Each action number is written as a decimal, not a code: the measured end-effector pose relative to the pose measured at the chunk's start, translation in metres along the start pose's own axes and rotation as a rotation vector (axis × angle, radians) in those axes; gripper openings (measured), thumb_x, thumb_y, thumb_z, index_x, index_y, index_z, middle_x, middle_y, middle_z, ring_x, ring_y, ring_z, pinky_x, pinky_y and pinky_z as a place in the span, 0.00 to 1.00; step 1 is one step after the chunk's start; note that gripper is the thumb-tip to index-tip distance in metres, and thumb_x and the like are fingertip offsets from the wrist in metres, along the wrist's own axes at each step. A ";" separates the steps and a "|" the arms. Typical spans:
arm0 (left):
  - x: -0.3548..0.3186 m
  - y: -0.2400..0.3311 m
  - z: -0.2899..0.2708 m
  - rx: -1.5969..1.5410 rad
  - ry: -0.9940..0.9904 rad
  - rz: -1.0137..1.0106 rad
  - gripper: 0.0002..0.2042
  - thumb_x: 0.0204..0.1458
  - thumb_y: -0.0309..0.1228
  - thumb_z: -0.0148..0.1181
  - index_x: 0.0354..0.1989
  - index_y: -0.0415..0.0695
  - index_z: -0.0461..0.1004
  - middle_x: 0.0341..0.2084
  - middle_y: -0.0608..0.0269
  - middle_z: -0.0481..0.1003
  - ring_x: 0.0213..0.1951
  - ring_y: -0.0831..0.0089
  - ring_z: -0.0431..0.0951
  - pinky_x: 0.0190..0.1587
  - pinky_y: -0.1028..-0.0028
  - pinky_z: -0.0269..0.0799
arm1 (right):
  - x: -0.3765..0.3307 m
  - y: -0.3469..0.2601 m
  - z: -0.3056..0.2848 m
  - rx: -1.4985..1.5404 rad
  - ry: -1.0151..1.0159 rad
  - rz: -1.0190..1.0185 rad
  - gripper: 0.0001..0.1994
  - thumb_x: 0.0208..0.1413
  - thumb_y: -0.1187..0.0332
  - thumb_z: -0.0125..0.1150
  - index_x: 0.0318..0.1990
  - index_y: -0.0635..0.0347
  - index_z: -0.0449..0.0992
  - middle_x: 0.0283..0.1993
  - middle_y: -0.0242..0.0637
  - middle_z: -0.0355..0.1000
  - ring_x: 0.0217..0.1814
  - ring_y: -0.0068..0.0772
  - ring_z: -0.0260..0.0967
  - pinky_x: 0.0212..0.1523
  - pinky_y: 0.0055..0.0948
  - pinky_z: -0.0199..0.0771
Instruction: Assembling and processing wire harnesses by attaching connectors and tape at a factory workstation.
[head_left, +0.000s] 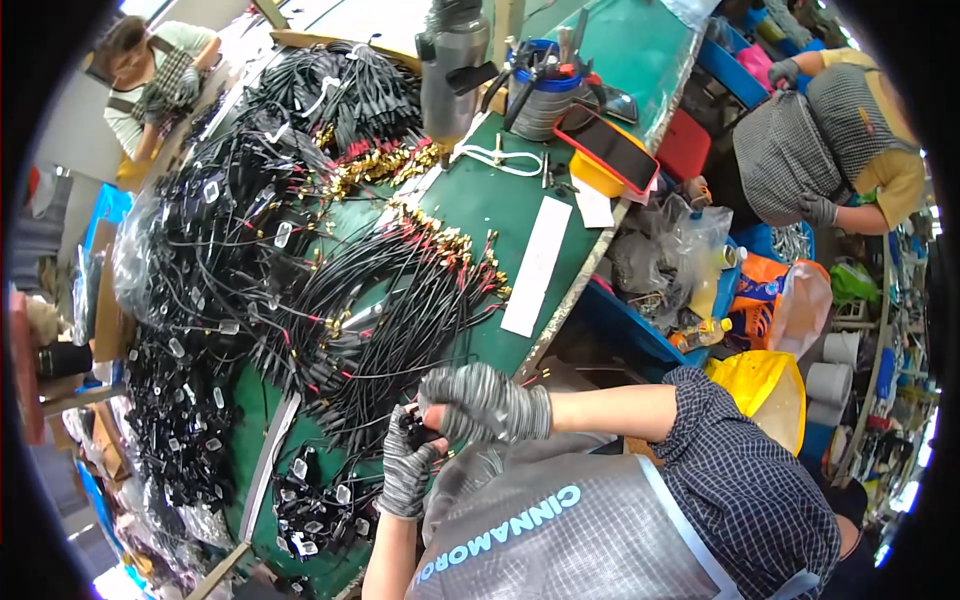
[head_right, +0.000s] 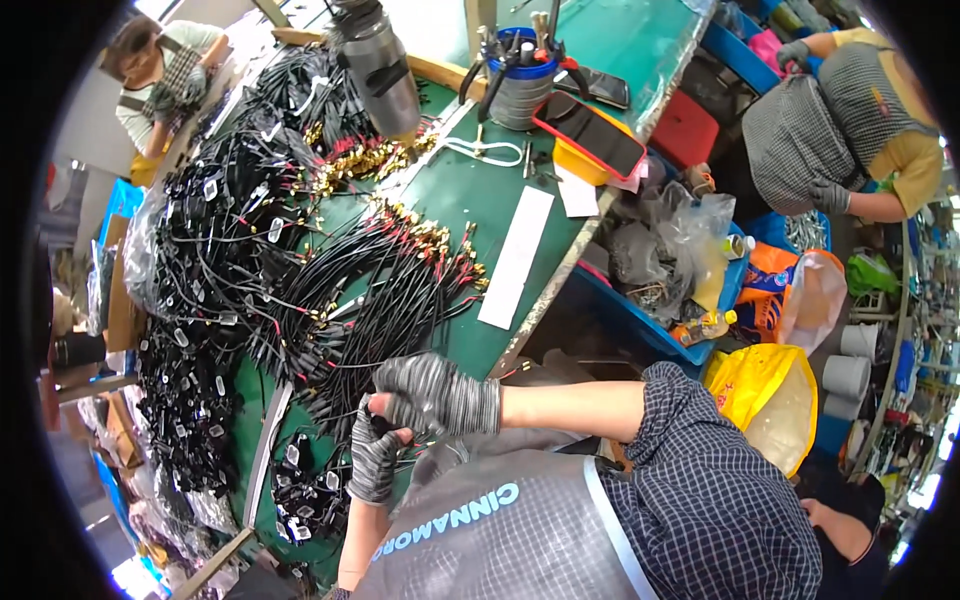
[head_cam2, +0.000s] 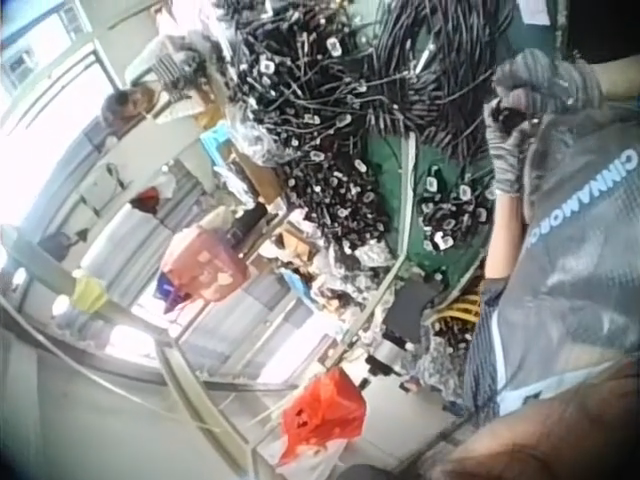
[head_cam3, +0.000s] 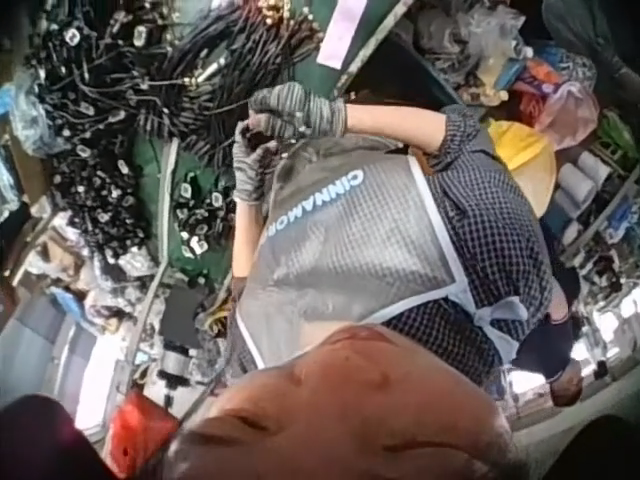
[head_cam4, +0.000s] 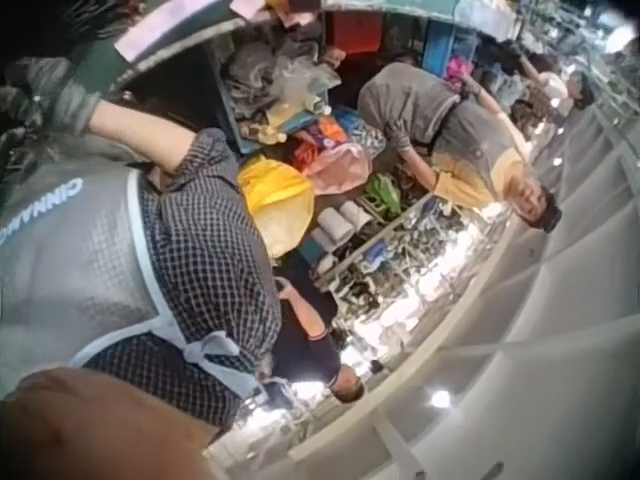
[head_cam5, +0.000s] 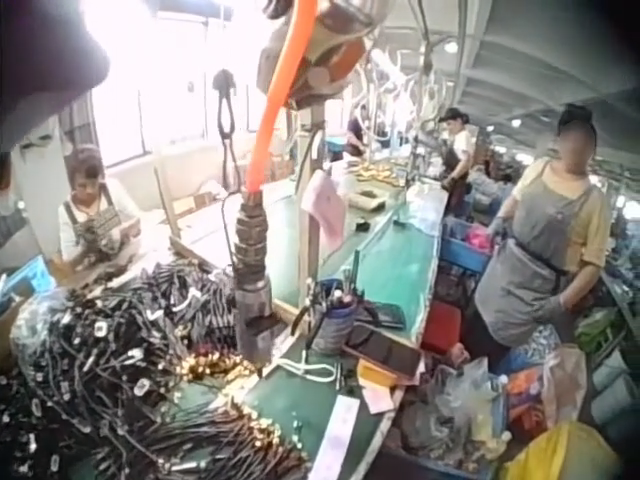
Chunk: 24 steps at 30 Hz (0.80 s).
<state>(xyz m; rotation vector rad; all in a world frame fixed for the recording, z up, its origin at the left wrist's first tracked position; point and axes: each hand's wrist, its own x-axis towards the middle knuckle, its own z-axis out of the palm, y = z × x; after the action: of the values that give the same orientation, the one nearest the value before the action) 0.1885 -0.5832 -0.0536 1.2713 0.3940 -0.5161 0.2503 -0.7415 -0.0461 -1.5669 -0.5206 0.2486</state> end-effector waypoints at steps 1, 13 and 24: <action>0.002 0.002 0.002 0.001 -0.011 -0.001 0.24 0.31 0.14 0.54 0.42 0.44 0.62 0.33 0.68 0.67 0.33 0.79 0.67 0.35 0.80 0.66 | -0.002 -0.002 -0.003 -0.007 0.008 0.001 0.18 0.50 0.54 0.47 0.19 0.60 0.64 0.17 0.39 0.64 0.14 0.38 0.61 0.16 0.31 0.60; 0.016 0.003 -0.007 -0.032 -0.030 -0.064 0.26 0.33 0.17 0.56 0.46 0.43 0.59 0.34 0.67 0.67 0.34 0.78 0.67 0.37 0.80 0.65 | 0.002 -0.006 -0.019 0.002 0.022 -0.047 0.15 0.52 0.59 0.46 0.25 0.61 0.68 0.21 0.39 0.63 0.22 0.41 0.63 0.22 0.30 0.61; 0.013 0.000 -0.005 -0.041 0.013 0.033 0.26 0.33 0.16 0.55 0.46 0.43 0.60 0.34 0.66 0.67 0.36 0.78 0.67 0.39 0.79 0.65 | 0.008 -0.022 -0.018 0.023 0.054 -0.055 0.16 0.50 0.58 0.48 0.20 0.61 0.65 0.17 0.41 0.61 0.19 0.43 0.62 0.19 0.33 0.59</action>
<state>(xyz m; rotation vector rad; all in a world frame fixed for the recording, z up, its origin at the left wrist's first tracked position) 0.1991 -0.5805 -0.0615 1.2404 0.3925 -0.4699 0.2620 -0.7542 -0.0220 -1.5302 -0.5163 0.1689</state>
